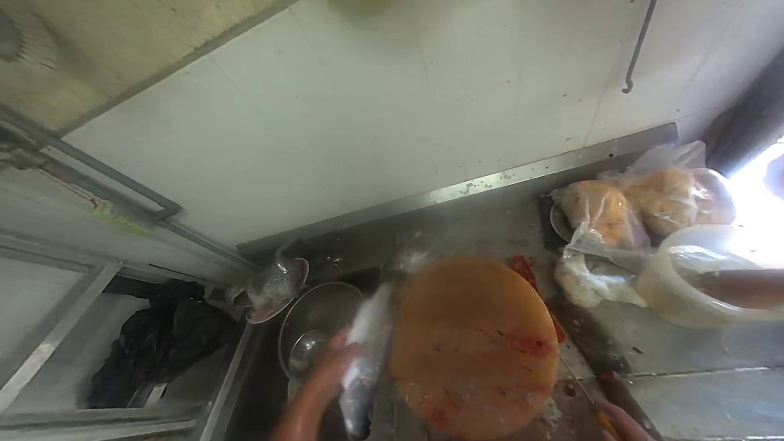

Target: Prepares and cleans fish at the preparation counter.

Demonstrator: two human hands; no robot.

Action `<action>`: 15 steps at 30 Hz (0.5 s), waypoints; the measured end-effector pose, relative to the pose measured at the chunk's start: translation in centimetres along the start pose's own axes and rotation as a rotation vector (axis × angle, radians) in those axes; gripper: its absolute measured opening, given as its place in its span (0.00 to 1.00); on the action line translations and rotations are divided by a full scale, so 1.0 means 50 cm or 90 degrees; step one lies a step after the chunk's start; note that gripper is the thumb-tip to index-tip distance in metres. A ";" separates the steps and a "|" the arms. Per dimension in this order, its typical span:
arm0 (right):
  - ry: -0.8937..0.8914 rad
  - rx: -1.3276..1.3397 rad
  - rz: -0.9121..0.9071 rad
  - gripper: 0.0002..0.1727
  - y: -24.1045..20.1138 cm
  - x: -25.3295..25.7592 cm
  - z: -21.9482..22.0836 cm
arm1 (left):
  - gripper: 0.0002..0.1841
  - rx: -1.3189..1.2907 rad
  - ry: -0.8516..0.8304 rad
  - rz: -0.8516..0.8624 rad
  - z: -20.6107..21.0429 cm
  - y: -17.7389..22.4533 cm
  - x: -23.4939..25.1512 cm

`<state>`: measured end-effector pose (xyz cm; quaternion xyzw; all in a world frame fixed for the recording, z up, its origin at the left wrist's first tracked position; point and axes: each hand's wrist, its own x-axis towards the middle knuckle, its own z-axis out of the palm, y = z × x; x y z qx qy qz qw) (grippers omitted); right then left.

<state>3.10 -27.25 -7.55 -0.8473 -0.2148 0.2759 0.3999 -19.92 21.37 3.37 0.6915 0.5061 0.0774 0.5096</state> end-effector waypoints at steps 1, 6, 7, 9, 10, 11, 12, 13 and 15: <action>-0.002 0.007 -0.007 0.23 -0.007 0.005 0.003 | 0.27 0.026 0.008 0.018 -0.040 0.000 0.002; 0.027 0.094 0.000 0.23 -0.023 0.022 0.007 | 0.26 0.118 0.003 0.089 -0.145 0.057 0.005; 0.031 0.094 0.007 0.22 -0.028 0.024 0.004 | 0.26 0.111 -0.013 0.093 -0.150 0.082 -0.001; 0.031 0.098 0.024 0.21 -0.040 0.028 -0.003 | 0.26 0.071 -0.065 0.105 -0.133 0.137 -0.018; 0.032 0.106 0.022 0.20 -0.051 0.030 -0.006 | 0.26 0.051 -0.107 0.114 -0.114 0.162 -0.025; 0.028 0.114 0.013 0.19 -0.067 0.033 -0.010 | 0.25 0.035 -0.156 0.129 -0.087 0.182 -0.028; 0.023 0.113 0.002 0.19 -0.087 0.037 -0.013 | 0.24 0.029 -0.210 0.143 -0.053 0.201 -0.028; 0.016 0.104 -0.013 0.19 -0.111 0.044 -0.015 | 0.22 0.033 -0.265 0.155 -0.014 0.217 -0.024; -0.003 0.061 -0.071 0.18 -0.163 0.061 -0.015 | 0.18 0.070 -0.373 0.168 0.081 0.225 -0.005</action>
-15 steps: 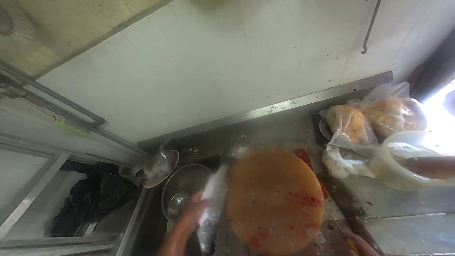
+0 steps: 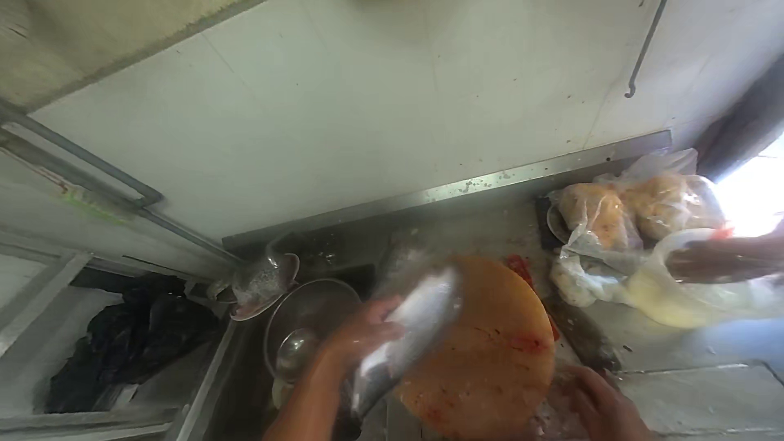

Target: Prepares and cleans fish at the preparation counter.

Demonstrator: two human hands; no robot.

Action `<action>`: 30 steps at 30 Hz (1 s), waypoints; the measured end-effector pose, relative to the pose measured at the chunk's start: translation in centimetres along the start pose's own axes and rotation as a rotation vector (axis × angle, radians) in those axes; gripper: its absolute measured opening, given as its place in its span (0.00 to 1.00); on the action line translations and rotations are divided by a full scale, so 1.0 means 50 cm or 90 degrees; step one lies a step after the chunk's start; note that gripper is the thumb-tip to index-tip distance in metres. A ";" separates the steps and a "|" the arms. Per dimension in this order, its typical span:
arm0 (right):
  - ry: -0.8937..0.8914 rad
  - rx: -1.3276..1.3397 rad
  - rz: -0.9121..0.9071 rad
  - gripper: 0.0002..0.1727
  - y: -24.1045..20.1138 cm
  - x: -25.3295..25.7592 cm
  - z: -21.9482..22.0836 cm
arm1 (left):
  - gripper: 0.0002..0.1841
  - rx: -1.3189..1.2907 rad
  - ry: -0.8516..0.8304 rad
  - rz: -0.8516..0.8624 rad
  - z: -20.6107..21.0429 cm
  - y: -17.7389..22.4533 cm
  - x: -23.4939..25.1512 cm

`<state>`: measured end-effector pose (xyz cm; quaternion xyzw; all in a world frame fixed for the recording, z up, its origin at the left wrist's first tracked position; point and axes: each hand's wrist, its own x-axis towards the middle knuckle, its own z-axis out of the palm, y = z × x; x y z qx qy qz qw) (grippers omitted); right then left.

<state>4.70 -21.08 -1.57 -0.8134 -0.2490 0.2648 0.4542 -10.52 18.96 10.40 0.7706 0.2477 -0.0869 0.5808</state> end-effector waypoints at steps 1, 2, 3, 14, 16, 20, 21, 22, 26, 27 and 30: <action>-0.011 -0.035 -0.031 0.18 -0.019 0.013 0.006 | 0.16 0.027 -0.046 -0.001 0.039 -0.009 0.039; -0.017 -0.072 -0.052 0.19 -0.035 0.030 0.013 | 0.14 0.056 -0.082 0.001 0.080 -0.023 0.077; -0.026 -0.113 -0.054 0.20 -0.052 0.048 0.020 | 0.15 0.096 -0.104 0.008 0.119 -0.038 0.109; -0.140 -0.413 -0.022 0.15 -0.166 0.086 0.172 | 0.30 0.188 0.170 -0.056 0.228 -0.169 -0.045; -0.213 -0.374 -0.096 0.14 -0.183 0.074 0.191 | 0.25 0.072 0.195 -0.035 0.231 -0.172 -0.043; -0.110 -0.403 -0.026 0.14 -0.188 0.143 0.158 | 0.19 -0.013 0.268 0.040 0.252 -0.157 -0.033; -0.147 -0.443 -0.012 0.15 -0.200 0.145 0.159 | 0.19 0.001 0.273 0.072 0.258 -0.167 -0.034; -0.199 -0.453 -0.024 0.15 -0.213 0.135 0.167 | 0.19 0.016 0.275 0.094 0.259 -0.176 -0.034; -0.292 -0.387 -0.097 0.17 -0.238 0.121 0.170 | 0.20 0.049 0.256 0.119 0.241 -0.196 -0.055; -0.270 -0.401 -0.063 0.17 -0.240 0.140 0.162 | 0.20 0.053 0.254 0.118 0.239 -0.196 -0.059; -0.301 -0.488 0.002 0.18 -0.261 0.134 0.172 | 0.22 0.043 0.231 0.090 0.239 -0.199 -0.063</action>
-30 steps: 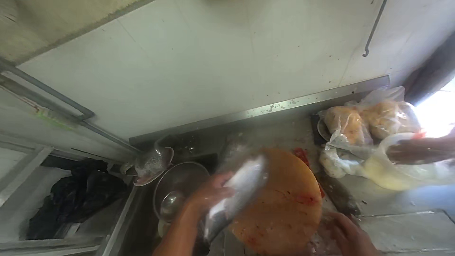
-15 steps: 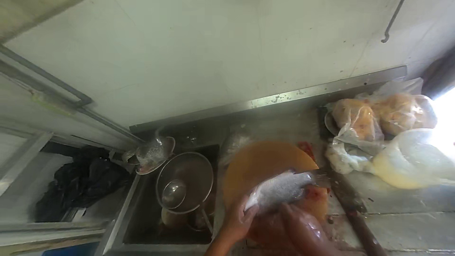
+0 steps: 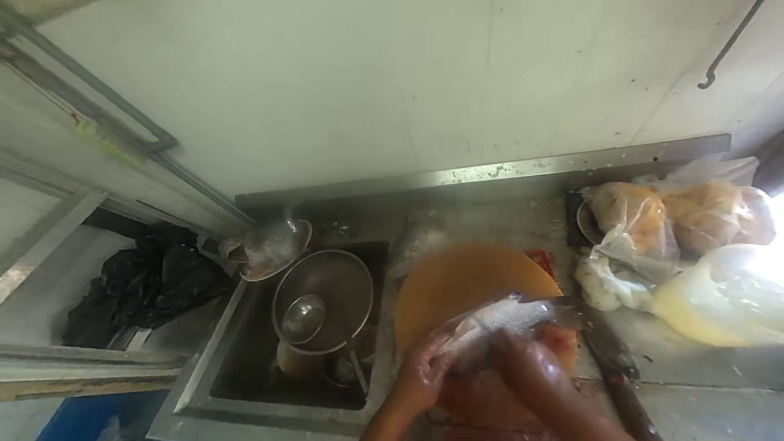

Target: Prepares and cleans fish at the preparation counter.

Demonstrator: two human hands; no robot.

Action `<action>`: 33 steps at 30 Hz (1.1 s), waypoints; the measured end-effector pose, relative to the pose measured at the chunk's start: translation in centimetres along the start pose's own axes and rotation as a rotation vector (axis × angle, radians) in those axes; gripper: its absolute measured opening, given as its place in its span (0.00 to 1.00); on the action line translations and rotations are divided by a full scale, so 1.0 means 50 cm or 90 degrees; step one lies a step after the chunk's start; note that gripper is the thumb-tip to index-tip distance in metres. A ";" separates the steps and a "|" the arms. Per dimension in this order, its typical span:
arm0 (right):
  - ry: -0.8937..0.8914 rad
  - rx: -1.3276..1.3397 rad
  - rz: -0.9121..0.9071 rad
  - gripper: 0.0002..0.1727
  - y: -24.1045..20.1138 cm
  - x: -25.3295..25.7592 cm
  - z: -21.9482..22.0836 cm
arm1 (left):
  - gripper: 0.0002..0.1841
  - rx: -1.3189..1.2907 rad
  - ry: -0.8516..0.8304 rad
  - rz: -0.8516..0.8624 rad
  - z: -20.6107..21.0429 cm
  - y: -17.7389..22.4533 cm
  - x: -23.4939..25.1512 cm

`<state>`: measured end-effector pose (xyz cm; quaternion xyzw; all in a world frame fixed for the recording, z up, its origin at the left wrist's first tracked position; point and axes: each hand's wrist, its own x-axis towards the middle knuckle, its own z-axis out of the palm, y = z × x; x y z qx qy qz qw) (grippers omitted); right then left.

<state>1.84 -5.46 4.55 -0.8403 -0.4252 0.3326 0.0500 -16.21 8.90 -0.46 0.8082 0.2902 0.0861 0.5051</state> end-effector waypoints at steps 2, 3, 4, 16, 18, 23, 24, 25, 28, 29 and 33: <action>-0.012 0.025 -0.055 0.18 -0.026 -0.031 0.024 | 0.24 -0.014 -0.020 -0.028 -0.010 -0.006 0.005; 0.003 0.027 -0.052 0.19 -0.028 -0.038 0.031 | 0.24 -0.026 -0.029 -0.039 -0.015 -0.008 0.004; 0.035 0.022 -0.031 0.18 -0.022 -0.038 0.034 | 0.25 -0.038 -0.036 -0.049 -0.019 -0.010 0.003; 0.079 0.007 -0.054 0.16 -0.019 -0.056 0.097 | 0.23 -0.175 0.096 -0.107 -0.016 -0.028 -0.033; 0.099 0.056 -0.066 0.16 0.005 -0.068 0.115 | 0.30 -0.012 0.087 -0.027 -0.010 -0.054 -0.057; 0.141 0.036 0.021 0.17 0.045 -0.057 0.123 | 0.39 0.281 0.121 0.199 0.015 -0.132 -0.077; 0.098 0.061 -0.011 0.17 0.040 -0.065 0.126 | 0.38 0.278 0.150 0.255 0.018 -0.136 -0.065; 0.078 0.099 -0.056 0.17 0.039 -0.071 0.131 | 0.36 0.259 0.171 0.289 0.020 -0.127 -0.050; 0.204 0.218 -0.100 0.16 0.048 -0.069 0.138 | 0.29 0.095 0.218 0.290 0.029 -0.057 -0.016; 0.239 0.225 -0.077 0.15 0.040 -0.070 0.130 | 0.28 0.032 0.248 0.263 0.039 -0.031 -0.007; 0.022 0.161 -0.031 0.17 -0.030 -0.107 0.101 | 0.24 -0.042 0.311 -0.027 0.086 0.054 0.008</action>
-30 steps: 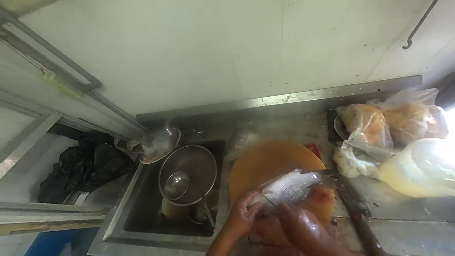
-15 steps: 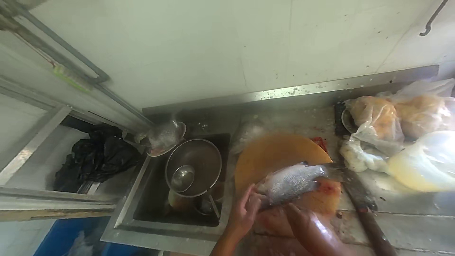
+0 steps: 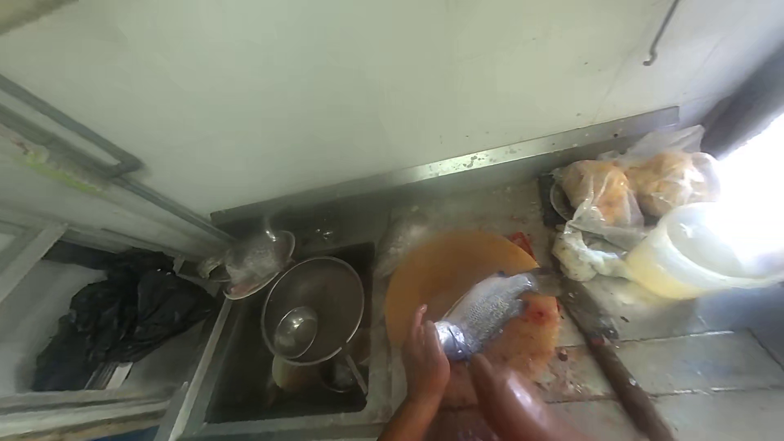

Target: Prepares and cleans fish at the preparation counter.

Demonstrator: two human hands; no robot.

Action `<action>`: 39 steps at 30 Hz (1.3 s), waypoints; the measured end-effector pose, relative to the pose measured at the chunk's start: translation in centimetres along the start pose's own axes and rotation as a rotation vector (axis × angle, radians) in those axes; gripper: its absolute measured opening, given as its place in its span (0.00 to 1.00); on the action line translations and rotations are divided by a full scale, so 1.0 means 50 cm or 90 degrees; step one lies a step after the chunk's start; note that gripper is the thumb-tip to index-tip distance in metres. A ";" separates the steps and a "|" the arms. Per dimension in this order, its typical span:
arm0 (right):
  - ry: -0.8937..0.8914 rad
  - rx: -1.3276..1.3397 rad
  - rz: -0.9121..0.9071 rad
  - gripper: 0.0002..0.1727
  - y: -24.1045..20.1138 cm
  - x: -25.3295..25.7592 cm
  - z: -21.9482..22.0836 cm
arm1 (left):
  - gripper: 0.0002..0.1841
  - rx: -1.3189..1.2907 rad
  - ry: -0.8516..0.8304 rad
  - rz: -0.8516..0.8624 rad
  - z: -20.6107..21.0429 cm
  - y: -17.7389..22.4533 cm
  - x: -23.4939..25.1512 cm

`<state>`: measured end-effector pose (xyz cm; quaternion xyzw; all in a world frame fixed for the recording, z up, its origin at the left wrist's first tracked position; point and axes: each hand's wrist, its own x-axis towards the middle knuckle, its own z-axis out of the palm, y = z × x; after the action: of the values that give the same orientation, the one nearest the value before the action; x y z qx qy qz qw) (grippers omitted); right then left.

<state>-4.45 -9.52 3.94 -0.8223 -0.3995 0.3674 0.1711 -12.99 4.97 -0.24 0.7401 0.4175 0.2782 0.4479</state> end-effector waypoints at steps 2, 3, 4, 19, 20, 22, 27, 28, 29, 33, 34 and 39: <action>-0.025 -0.004 0.001 0.17 0.009 0.008 0.001 | 0.25 -0.002 0.009 -0.074 0.010 0.008 -0.007; -0.024 0.012 0.012 0.17 0.016 0.015 -0.005 | 0.25 -0.002 0.013 -0.087 0.011 0.008 -0.010; -0.037 0.017 0.030 0.17 0.016 0.018 -0.011 | 0.26 0.003 0.011 -0.089 0.011 0.008 -0.016; -0.054 0.042 0.016 0.15 0.003 0.007 -0.008 | 0.36 0.050 -0.054 -0.147 0.022 0.022 -0.033; -0.054 0.041 -0.001 0.15 -0.004 0.001 -0.002 | 0.36 0.050 -0.056 -0.160 0.024 0.026 -0.031; -0.066 0.043 -0.038 0.15 -0.016 -0.011 -0.002 | 0.37 0.041 -0.058 -0.185 0.025 0.019 -0.028; -0.078 0.036 -0.011 0.15 0.001 0.003 -0.013 | 0.40 0.017 -0.055 -0.185 0.028 0.022 -0.025; -0.068 0.031 -0.050 0.15 -0.003 -0.006 -0.009 | 0.40 0.018 -0.056 -0.184 0.028 0.019 -0.024; -0.060 0.027 -0.077 0.14 -0.004 -0.012 -0.009 | 0.40 0.020 -0.057 -0.189 0.026 0.016 -0.024; -0.064 0.039 -0.002 0.16 0.006 0.001 -0.018 | 0.41 0.000 -0.051 -0.214 0.029 0.028 -0.022; -0.070 0.045 -0.025 0.16 -0.003 -0.009 -0.016 | 0.41 -0.008 -0.050 -0.218 0.030 0.026 -0.021; -0.067 0.072 -0.025 0.15 0.008 -0.008 -0.026 | 0.42 -0.046 -0.056 -0.250 0.029 0.027 -0.024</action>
<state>-3.45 -10.04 4.76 -0.7829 -0.4025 0.4286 0.2033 -11.92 2.96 0.29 0.6395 0.5235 0.1673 0.5375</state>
